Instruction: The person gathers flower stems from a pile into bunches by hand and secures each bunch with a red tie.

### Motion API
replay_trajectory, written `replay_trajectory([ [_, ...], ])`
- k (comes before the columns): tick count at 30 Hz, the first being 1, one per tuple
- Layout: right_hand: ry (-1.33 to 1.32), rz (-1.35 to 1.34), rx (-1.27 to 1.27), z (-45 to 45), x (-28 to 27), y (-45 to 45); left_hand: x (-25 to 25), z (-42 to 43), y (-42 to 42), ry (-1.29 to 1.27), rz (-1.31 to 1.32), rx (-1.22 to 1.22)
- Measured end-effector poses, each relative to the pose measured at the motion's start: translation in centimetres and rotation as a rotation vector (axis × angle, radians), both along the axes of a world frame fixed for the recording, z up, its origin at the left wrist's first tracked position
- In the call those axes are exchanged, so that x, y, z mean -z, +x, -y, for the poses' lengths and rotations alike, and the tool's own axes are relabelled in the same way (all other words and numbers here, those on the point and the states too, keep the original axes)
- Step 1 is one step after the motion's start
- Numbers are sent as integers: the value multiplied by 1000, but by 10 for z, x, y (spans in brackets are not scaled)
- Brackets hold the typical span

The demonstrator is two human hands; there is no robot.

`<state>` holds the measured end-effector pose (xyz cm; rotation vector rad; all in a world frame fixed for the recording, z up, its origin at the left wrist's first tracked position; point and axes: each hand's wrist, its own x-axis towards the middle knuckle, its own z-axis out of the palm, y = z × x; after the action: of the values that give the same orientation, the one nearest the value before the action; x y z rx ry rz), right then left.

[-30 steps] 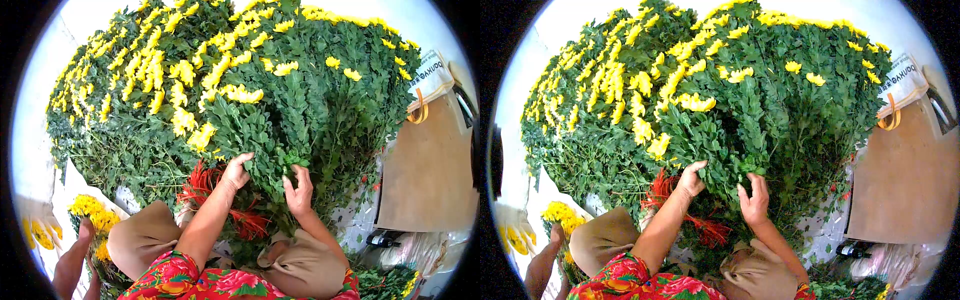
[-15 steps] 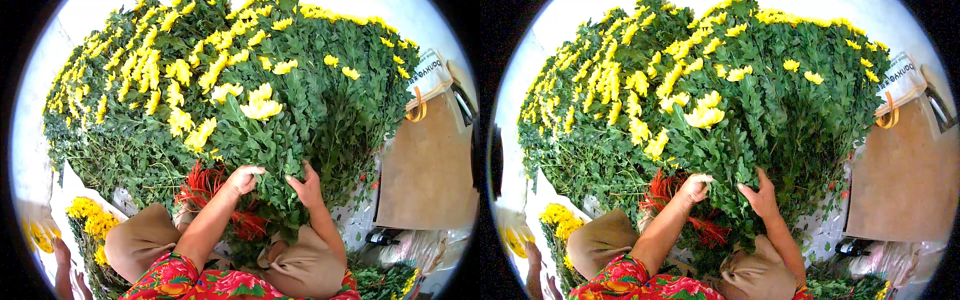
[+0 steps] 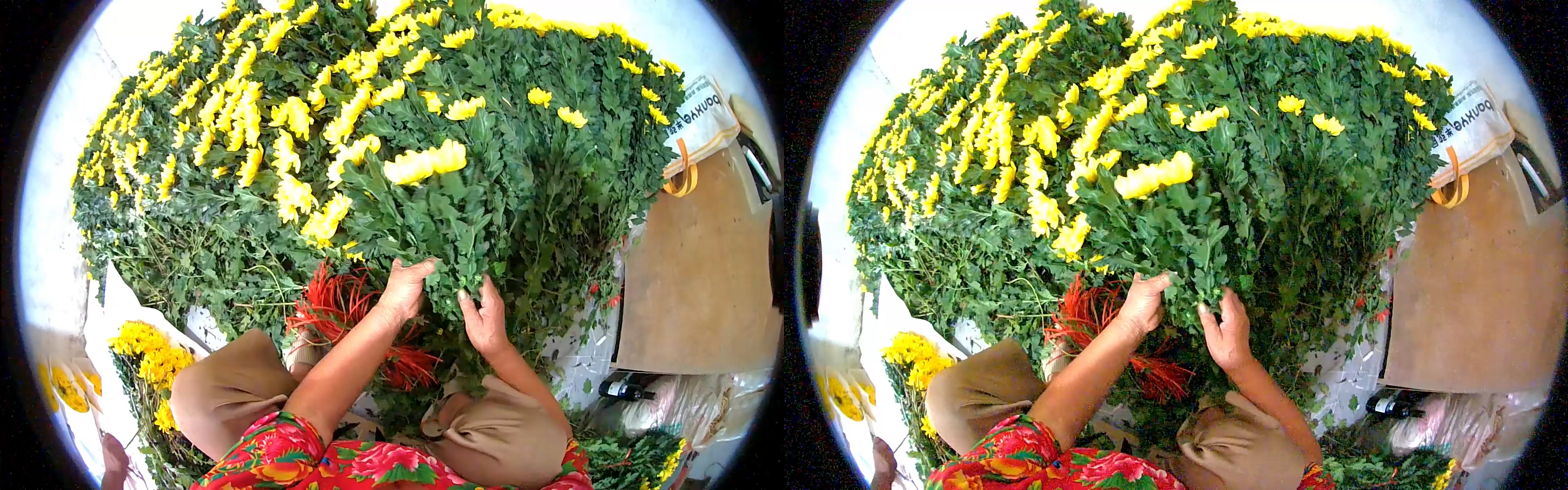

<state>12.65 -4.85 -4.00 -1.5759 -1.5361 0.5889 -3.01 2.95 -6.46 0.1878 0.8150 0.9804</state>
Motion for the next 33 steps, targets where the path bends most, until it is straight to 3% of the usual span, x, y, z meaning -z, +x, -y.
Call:
replay_trajectory([
  [2, 58, -3, -5, -2, 1, 1, -22, 3, -2, -1, -28, 34],
  [4, -205, -333, -158, -2, -8, 11, -34, 6, -1, -10, -170, 96],
  [5, -184, -386, -122, -3, -13, 13, -33, 6, -1, -6, -170, 97],
  [8, -195, -594, 72, -2, -20, 27, -19, 2, -7, 309, 7, 287],
  [9, -108, -622, 67, -3, -22, 33, -31, 0, -15, 223, 78, 416],
  [12, -47, -633, 74, -7, -28, 42, -17, 4, -12, 350, 107, 457],
  [15, -177, -649, -27, -4, -27, 29, -13, 10, -9, 327, 80, 540],
  [18, -240, -468, -137, -2, -25, 20, -5, 6, -12, 458, 37, 584],
  [20, -232, -497, -147, -3, -14, 23, -8, 4, -15, 543, -77, 679],
  [22, -223, -526, -146, -3, -11, 22, 5, 7, -19, 456, -10, 693],
  [24, -514, -338, -185, -2, -9, 21, 0, 8, -23, 357, 3, 760],
  [25, -526, -202, -253, -8, 2, 17, -6, 9, -23, 357, 8, 773],
  [27, -297, -37, -329, -10, -23, 4, -12, 9, -20, 307, -33, 547],
  [28, -156, 136, -314, -15, -34, -2, 10, 7, -21, 381, -24, 461],
  [29, -156, 134, -310, -19, -39, 2, 7, 7, -24, 296, -24, 426],
  [31, -107, 26, -63, -27, -45, 13, -18, 1, -30, 299, 185, 351],
  [32, 21, 126, 108, -34, -41, 22, -21, -3, -36, 271, 220, 357],
  [33, 146, 226, 277, -41, -32, 33, 7, -7, -41, 127, 136, 334],
])
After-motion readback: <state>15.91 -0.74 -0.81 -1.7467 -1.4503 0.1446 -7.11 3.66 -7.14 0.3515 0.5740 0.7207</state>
